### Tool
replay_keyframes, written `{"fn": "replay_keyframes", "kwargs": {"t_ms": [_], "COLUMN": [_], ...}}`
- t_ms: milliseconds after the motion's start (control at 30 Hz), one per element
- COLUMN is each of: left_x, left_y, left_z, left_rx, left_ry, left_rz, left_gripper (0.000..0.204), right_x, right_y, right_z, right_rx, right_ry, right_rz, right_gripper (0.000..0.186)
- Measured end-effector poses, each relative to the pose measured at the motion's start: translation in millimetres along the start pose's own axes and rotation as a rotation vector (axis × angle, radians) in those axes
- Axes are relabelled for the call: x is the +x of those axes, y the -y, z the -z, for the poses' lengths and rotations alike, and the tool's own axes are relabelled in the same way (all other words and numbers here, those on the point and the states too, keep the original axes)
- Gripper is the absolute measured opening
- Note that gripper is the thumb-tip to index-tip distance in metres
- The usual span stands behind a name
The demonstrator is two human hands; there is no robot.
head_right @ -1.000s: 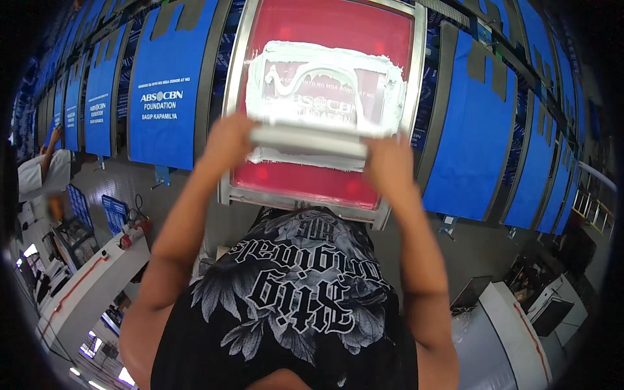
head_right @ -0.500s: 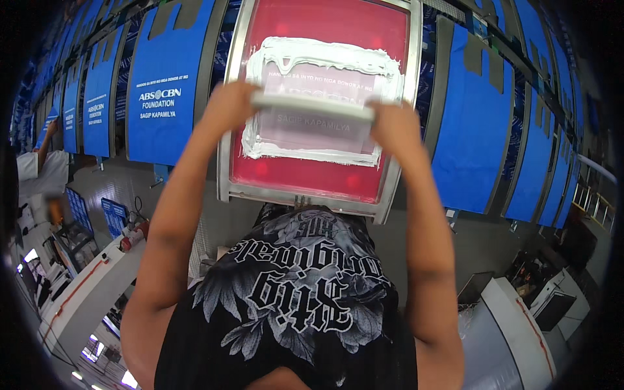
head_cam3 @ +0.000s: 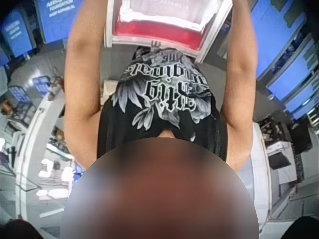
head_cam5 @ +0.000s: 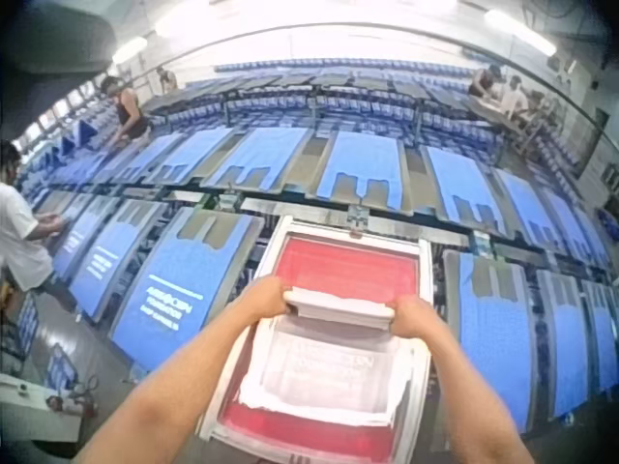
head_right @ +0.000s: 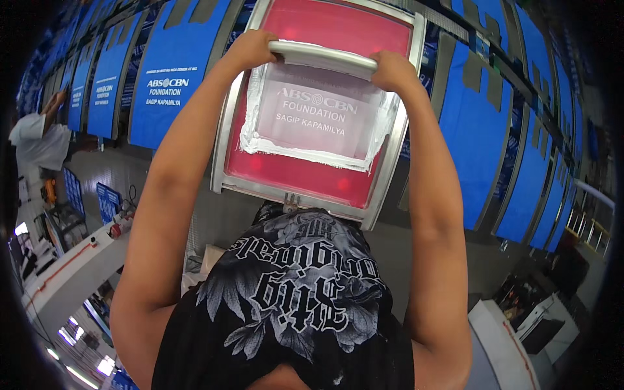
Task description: Applying white ink to blue bags using a screen printing press.
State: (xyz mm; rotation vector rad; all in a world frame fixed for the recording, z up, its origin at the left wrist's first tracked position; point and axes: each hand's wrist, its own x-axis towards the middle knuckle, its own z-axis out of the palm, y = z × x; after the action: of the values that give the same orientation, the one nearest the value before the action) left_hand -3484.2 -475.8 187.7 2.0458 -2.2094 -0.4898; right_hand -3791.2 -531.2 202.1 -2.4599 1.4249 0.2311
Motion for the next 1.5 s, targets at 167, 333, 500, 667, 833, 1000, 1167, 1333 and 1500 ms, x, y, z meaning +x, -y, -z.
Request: {"fn": "replay_keyframes", "kwargs": {"t_ms": [167,333,500,667,833,1000,1167,1333,1500], "left_x": [-71.9,-244.7,-321.0,-313.5,-313.2,-316.8,-302.8,-311.4,-315.7], "left_y": [-29.4,-64.4,-85.8,-97.1,-104.9,-103.9,-111.8,-107.6,-97.4], "left_z": [18.7,-77.3,-188.0,-162.0,-144.0,-151.5,-149.1,-162.0,-151.4], "left_rx": [-0.021,-0.483,-1.426,-1.374,-1.438,-1.448,-1.182,-1.045,-0.447], "left_ry": [-0.747,0.458,0.577,0.624,0.613,0.563,0.627,0.523,0.285], "left_rz": [-0.071,0.222,0.469,0.396,0.341,0.369,0.519,0.563,0.258], "left_gripper": [0.052,0.04,0.045,0.04,0.04,0.041,0.044,0.047,0.051], "right_x": [15.4,47.2,40.5,30.3,-47.9,-197.0,-229.6,-217.9,-206.5], "right_y": [-8.5,-37.3,2.8,29.2,65.7,147.6,135.3,87.3,5.2], "right_z": [46.7,4.2,19.3,9.4,1.0,-46.4,-82.1,-60.1,-93.5], "right_rx": [0.111,0.034,0.06,0.007,0.019,-0.037,0.087,0.031,0.717], "right_ry": [0.056,0.069,0.08,-0.12,-0.045,0.064,-0.261,-0.285,-0.156], "right_rz": [-0.009,0.087,0.088,0.053,0.009,-0.039,0.108,0.02,-0.072], "right_gripper": [0.048,0.054,0.051,0.048,0.05,0.04,0.041,0.04,0.043]}}
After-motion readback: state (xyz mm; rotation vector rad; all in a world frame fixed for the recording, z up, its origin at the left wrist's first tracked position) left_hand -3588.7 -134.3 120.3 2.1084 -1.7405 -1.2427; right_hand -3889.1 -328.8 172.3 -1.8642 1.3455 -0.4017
